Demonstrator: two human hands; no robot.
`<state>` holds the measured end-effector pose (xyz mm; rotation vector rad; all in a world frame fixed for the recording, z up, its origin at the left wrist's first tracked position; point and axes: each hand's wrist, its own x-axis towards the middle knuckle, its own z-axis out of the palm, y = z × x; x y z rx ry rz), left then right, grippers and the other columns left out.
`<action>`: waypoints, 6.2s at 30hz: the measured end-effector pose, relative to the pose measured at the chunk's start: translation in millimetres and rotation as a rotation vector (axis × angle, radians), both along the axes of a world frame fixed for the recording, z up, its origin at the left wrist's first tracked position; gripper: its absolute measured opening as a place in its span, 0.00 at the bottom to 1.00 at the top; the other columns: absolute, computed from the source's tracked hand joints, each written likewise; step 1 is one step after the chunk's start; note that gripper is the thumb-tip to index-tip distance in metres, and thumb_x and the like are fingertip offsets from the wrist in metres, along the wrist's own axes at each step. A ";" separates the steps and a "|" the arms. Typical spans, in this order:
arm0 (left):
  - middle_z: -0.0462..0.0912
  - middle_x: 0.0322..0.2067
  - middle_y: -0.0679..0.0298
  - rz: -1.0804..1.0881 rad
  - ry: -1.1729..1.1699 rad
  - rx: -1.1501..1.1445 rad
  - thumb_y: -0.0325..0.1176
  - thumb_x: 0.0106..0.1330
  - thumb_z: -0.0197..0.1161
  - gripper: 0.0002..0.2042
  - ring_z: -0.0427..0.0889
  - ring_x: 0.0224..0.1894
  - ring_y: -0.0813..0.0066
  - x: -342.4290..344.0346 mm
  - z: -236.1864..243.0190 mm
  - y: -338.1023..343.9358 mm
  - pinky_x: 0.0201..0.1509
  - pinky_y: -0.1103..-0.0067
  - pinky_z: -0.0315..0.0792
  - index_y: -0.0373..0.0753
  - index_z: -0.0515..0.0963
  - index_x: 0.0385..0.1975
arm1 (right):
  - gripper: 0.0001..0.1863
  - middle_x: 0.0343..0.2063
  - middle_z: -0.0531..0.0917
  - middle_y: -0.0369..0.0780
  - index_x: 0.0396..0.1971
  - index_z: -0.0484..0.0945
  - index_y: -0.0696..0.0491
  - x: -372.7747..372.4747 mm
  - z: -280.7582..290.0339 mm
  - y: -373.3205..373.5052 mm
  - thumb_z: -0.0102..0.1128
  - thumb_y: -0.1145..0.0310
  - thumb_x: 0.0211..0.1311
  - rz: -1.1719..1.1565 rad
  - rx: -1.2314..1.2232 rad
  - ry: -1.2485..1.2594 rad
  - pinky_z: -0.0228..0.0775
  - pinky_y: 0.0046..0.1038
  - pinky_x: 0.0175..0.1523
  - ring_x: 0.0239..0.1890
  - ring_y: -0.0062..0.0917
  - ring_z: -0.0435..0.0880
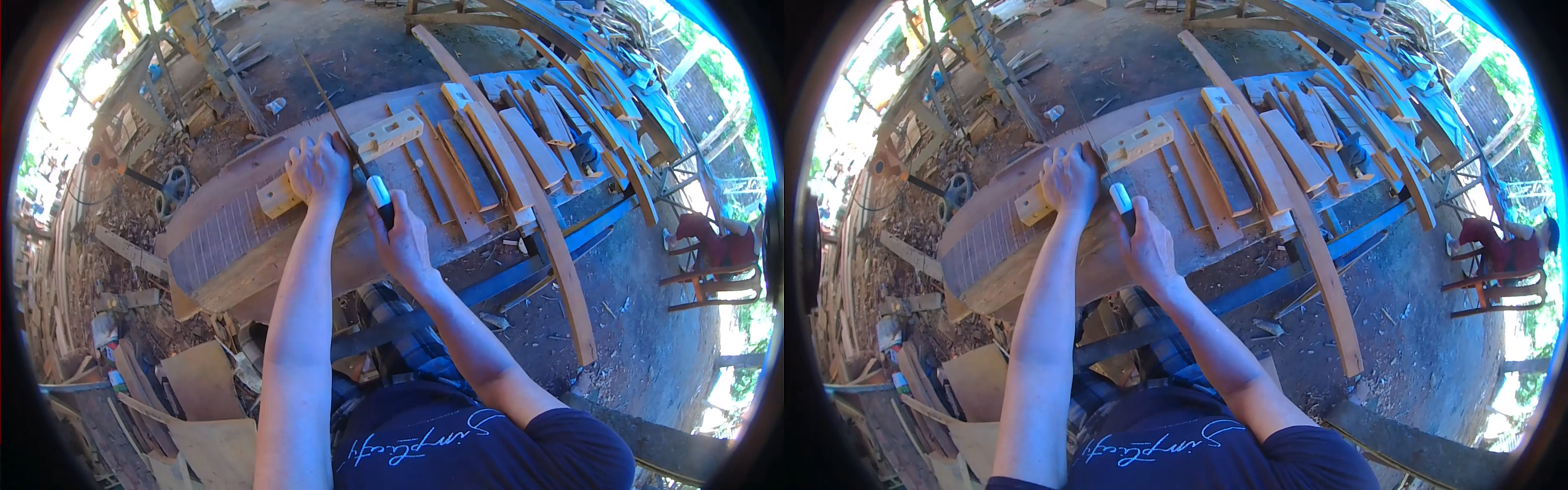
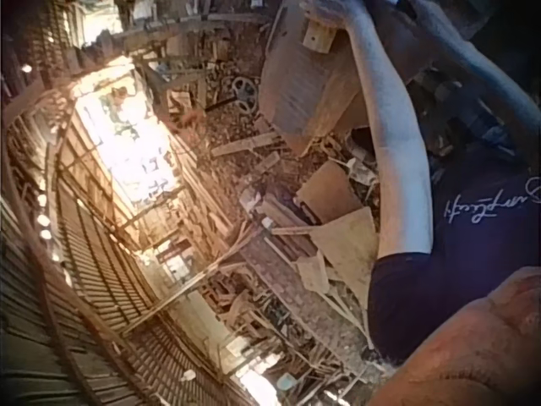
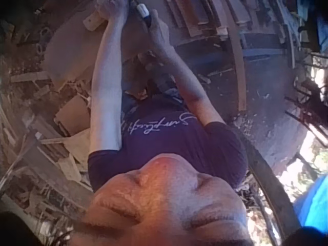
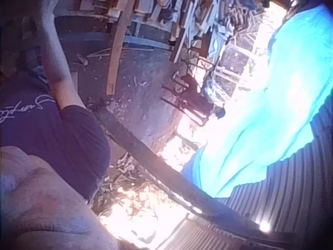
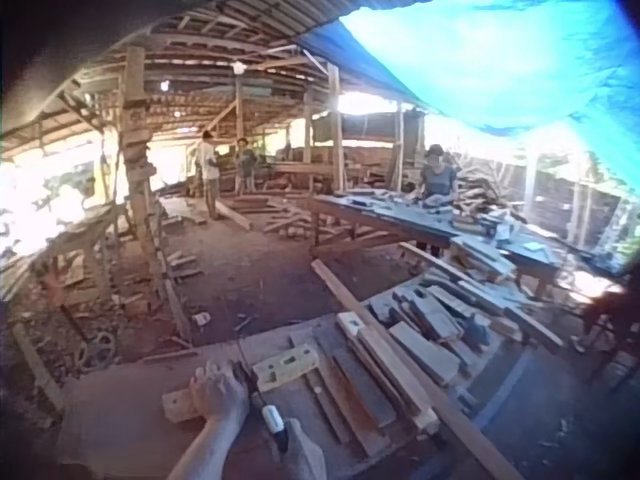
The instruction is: The person cuts a piece of wood with a bow saw, puts the saw aside, and cuts the wood with a hand saw.
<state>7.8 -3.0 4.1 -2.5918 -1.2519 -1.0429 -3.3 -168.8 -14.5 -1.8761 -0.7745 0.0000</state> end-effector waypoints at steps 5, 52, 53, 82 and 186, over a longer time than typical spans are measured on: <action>0.80 0.30 0.60 0.072 -0.020 0.027 0.40 0.62 0.56 0.12 0.78 0.37 0.59 0.9 3.7 3.2 0.39 0.65 0.70 0.43 0.80 0.22 | 0.12 0.24 0.77 0.54 0.35 0.67 0.55 -30.9 1.0 -75.9 0.59 0.64 0.63 0.042 -0.029 0.079 0.66 0.47 0.30 0.31 0.55 0.77; 0.80 0.27 0.62 -0.056 -0.063 -0.045 0.39 0.61 0.54 0.11 0.79 0.35 0.61 -2.0 5.4 -0.2 0.40 0.65 0.72 0.43 0.80 0.22 | 0.11 0.20 0.73 0.54 0.34 0.64 0.57 10.2 37.0 10.9 0.56 0.67 0.65 0.029 0.023 0.220 0.63 0.45 0.28 0.28 0.56 0.74; 0.80 0.27 0.62 -0.067 -0.069 -0.041 0.38 0.61 0.54 0.11 0.79 0.35 0.62 -1.0 5.3 -1.6 0.40 0.65 0.72 0.43 0.80 0.22 | 0.11 0.20 0.73 0.54 0.34 0.64 0.57 9.5 31.9 7.7 0.56 0.67 0.65 0.022 0.015 0.217 0.63 0.45 0.28 0.28 0.56 0.74; 0.81 0.30 0.62 -0.052 0.004 0.020 0.38 0.60 0.56 0.10 0.80 0.37 0.62 2.8 4.6 5.9 0.41 0.66 0.71 0.43 0.80 0.21 | 0.10 0.22 0.74 0.50 0.33 0.69 0.56 -11.7 12.7 -69.5 0.61 0.69 0.62 0.049 -0.032 0.044 0.67 0.37 0.29 0.25 0.49 0.76; 0.81 0.29 0.59 0.035 0.004 -0.036 0.37 0.61 0.51 0.12 0.79 0.37 0.57 11.9 -9.3 27.4 0.39 0.64 0.72 0.42 0.79 0.21 | 0.11 0.26 0.76 0.48 0.35 0.69 0.57 -58.4 14.2 -128.7 0.61 0.69 0.60 0.087 -0.100 -0.017 0.69 0.40 0.32 0.30 0.46 0.78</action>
